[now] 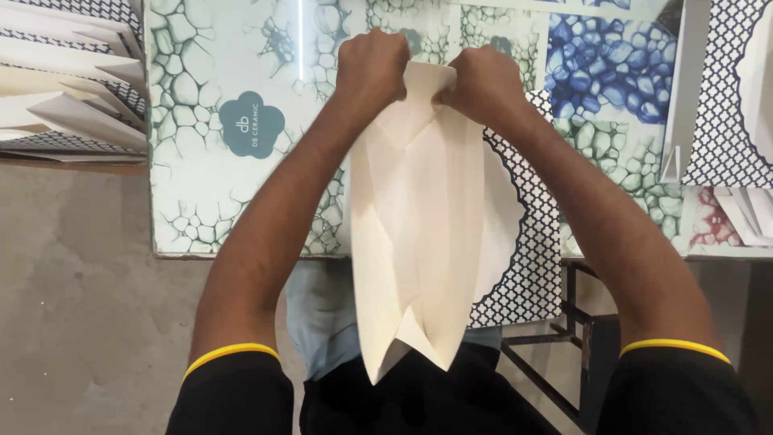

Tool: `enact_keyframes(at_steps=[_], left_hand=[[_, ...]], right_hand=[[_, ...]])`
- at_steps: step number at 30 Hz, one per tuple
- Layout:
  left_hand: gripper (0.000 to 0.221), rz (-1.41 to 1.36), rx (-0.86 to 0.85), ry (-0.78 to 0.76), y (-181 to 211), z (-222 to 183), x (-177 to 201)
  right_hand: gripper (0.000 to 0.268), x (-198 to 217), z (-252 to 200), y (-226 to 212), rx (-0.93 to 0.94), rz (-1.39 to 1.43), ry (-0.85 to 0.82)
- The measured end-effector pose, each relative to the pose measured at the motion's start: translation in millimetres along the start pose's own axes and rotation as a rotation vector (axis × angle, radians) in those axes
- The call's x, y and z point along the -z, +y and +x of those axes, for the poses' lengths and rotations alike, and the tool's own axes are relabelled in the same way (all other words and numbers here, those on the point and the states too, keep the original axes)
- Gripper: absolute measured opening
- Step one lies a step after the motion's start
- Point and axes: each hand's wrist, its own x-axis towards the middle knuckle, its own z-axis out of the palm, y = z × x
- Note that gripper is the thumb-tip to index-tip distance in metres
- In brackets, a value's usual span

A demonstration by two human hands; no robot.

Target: Folding a white paper bag with a printed design on a glass table.

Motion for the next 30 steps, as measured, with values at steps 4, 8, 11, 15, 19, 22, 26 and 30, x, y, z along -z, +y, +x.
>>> enact_keyframes(at_steps=[4, 8, 11, 15, 19, 22, 26, 30], left_hand=[[0.013, 0.092, 0.1, 0.119, -1, -4, -23], [0.031, 0.149, 0.194, 0.088, 29, -38, 4], [0.069, 0.568, -0.046, 0.395, 43, -86, -8], [0.068, 0.384, -0.137, -0.079, 60, -118, -46], [0.086, 0.556, 0.017, -0.483, 70, -121, -44], [0.084, 0.483, 0.074, -0.351, 59, -113, -80], [0.089, 0.363, 0.178, -0.374, 66, -109, -86], [0.101, 0.43, 0.19, -0.409, 81, -103, -58]], right_hand=[[0.018, -28, 9, 18, 0.145, -0.133, 0.049], [0.019, -23, 15, 10, 0.201, -0.122, 0.08], [0.025, -23, 20, 8, 0.113, -0.095, 0.069], [0.028, -30, 18, 11, 0.103, -0.097, 0.075], [0.026, -30, 12, 6, 0.118, -0.142, 0.101], [0.025, -30, 17, 9, 0.207, -0.117, 0.139], [0.026, -39, 16, 15, 0.174, -0.083, 0.099], [0.026, -37, 18, 18, 0.16, -0.007, 0.076]])
